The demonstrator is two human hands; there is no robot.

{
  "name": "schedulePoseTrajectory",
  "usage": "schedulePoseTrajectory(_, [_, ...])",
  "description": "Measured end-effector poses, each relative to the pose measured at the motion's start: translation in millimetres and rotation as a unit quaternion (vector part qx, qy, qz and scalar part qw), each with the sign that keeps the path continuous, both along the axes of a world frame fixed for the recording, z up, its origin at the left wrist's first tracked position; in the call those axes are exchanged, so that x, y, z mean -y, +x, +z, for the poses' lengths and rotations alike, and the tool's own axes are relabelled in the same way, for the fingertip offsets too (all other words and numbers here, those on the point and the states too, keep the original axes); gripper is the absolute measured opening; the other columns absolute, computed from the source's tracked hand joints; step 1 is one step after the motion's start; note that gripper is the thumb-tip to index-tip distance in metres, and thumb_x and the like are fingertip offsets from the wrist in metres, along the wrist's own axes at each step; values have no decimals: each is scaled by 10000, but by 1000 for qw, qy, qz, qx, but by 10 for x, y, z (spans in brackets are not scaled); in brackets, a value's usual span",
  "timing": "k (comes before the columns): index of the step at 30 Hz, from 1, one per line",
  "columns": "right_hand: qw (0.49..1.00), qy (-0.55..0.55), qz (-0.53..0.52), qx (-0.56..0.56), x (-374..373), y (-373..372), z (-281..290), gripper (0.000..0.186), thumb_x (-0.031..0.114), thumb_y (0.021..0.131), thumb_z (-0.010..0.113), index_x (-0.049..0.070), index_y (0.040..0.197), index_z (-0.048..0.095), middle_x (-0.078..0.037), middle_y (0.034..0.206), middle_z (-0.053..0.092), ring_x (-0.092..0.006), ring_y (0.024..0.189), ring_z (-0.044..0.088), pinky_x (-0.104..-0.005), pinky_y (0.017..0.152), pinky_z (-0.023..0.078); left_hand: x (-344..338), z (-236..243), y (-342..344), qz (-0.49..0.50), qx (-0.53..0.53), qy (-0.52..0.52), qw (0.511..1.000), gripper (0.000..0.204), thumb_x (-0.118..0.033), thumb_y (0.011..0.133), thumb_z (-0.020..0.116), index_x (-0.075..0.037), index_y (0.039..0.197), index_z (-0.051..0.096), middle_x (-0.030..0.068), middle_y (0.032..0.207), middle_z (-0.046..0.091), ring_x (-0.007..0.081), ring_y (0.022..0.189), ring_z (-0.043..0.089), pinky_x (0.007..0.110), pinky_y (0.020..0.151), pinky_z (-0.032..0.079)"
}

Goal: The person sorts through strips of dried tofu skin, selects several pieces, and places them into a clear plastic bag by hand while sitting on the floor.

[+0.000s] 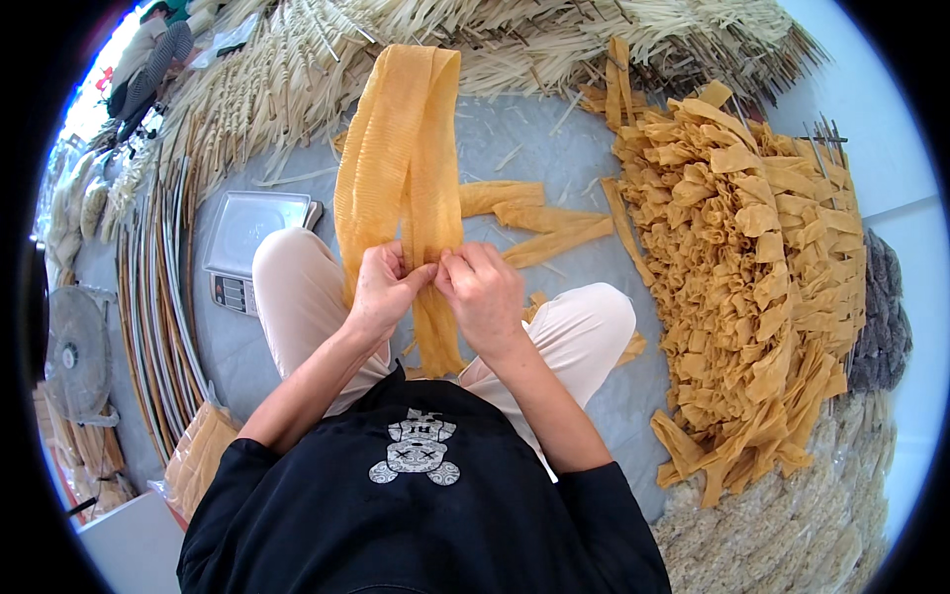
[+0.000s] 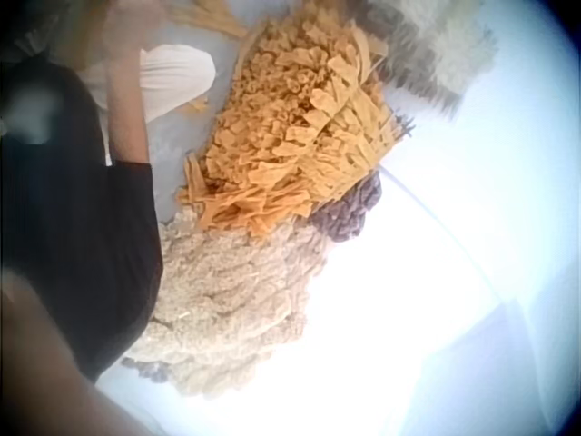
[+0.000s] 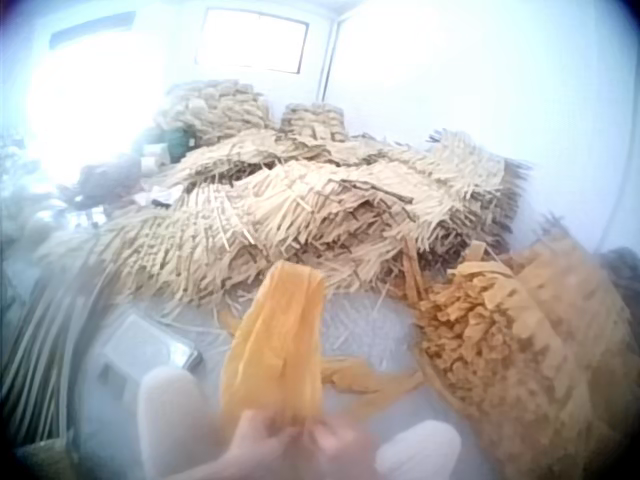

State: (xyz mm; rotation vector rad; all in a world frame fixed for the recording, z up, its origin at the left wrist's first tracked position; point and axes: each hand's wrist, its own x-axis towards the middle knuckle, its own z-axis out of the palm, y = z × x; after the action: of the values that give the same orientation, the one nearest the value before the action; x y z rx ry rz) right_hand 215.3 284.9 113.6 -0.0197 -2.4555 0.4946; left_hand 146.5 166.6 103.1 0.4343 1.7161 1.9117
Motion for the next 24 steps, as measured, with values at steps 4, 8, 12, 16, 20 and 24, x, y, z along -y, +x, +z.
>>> schedulePoseTrajectory(4, [1000,-25,-15,10,14,-8,32,104,53,663,674,28,747,618,-67,734,575,-229,690,577,-335,569,476,-17,-50,-13,9,-33,-8,999,118,76,783,599,47,897,612,47,798,638,67,698,579,204,616,459])
schedulePoseTrajectory(8, [999,-46,-23,-17,11,-21,-2,139,57,656,681,17,776,623,-87,754,591,-255,694,585,-339,590,483,-48,-225,-17,33,-27,-16,999,132,72,789,596,44,917,607,46,806,641,67,707,580,207,629,461])
schedulePoseTrajectory(12, [975,-221,-6,-15,-84,-6,-59,137,33,668,664,-15,784,610,-98,739,597,-217,673,582,-294,612,469,-88,-86,-1,26,19,31,999,135,70,788,601,49,921,604,53,820,647,74,716,586,215,642,465])
schedulePoseTrajectory(16, [912,-409,30,24,-217,-3,-136,116,15,681,638,-29,781,598,-66,695,577,-153,660,548,-257,638,439,-95,-103,-38,18,64,47,997,132,63,788,603,51,919,604,63,829,652,84,710,590,219,635,463])
schedulePoseTrajectory(20, [915,-397,38,62,-240,47,-146,134,26,682,649,-28,795,600,-44,689,577,-136,666,540,-255,640,434,-93,-266,-44,26,33,-15,999,124,54,779,617,42,902,610,60,809,649,88,670,585,221,602,454])
schedulePoseTrajectory(24, [912,-378,68,143,-315,125,-151,75,18,756,603,-23,818,602,-7,667,526,-83,651,487,-231,617,406,-110,-180,-43,15,46,-38,998,123,46,769,630,38,891,613,65,798,649,95,664,590,227,599,459])
